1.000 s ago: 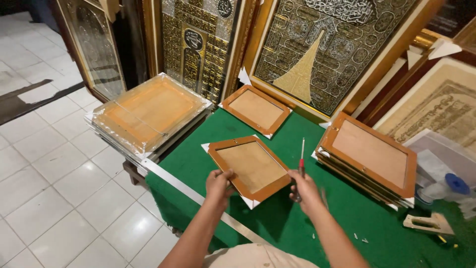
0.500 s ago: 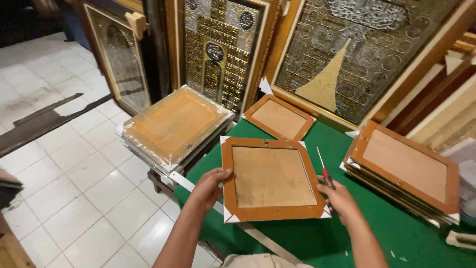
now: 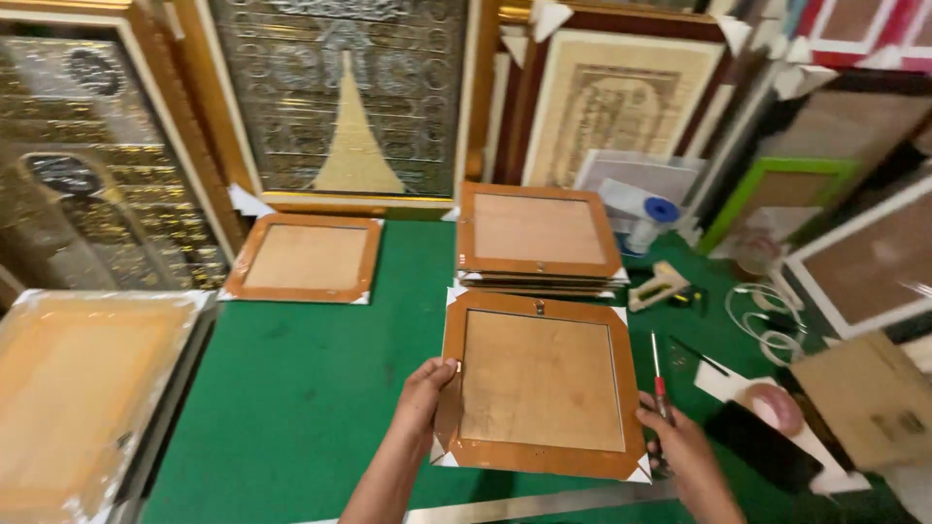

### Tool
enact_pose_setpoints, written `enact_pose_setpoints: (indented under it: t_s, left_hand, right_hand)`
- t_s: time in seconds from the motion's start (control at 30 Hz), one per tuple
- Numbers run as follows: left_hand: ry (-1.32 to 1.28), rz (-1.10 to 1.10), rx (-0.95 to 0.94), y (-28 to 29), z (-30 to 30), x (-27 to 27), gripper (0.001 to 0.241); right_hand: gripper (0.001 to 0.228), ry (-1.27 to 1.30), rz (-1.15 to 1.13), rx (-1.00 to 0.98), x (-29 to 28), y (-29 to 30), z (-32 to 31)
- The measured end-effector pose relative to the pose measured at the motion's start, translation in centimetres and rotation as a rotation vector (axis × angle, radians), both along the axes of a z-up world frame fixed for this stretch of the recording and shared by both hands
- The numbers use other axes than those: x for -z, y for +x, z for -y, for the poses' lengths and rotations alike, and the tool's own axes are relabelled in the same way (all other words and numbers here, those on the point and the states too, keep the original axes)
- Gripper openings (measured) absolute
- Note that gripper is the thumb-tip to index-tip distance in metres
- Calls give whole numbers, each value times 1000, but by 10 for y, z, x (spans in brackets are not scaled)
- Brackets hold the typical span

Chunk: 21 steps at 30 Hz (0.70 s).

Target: Attaching hanging hardware to the back of wooden picture frames using a manual screwdriver.

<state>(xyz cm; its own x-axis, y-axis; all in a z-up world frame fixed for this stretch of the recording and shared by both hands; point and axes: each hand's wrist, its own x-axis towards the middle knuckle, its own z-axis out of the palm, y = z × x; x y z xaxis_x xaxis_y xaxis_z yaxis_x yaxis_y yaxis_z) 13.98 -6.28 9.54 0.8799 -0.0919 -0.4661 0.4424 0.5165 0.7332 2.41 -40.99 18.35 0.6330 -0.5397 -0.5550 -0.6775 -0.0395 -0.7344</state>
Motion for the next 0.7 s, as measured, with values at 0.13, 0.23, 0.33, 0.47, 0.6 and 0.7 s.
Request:
enact_pose_setpoints:
  t_s: [0.13,0.23,0.33,0.47,0.6,0.7]
  left_hand:
    - [55,-57,70,1,55,9,15]
    - [-7,-69,21,2,78,32,10]
    - [91,-66,-17,6,88,41,24]
    - [176,-119,-110,33,97,42,10]
    - [548,105,-104,112,91,32,36]
    - [661,229,-187,181,93,-11,44]
  right_hand:
    - [51,27,-22,110,24,-29,51]
    - [51,52,52,196,54,-32,78]
    - [49,58,40,168,75,-20,99]
    - [53,-2,101,33,100,29,126]
    - [54,-22,254,-31,100,108,136]
    - [49,19,399,-97,79,183,141]
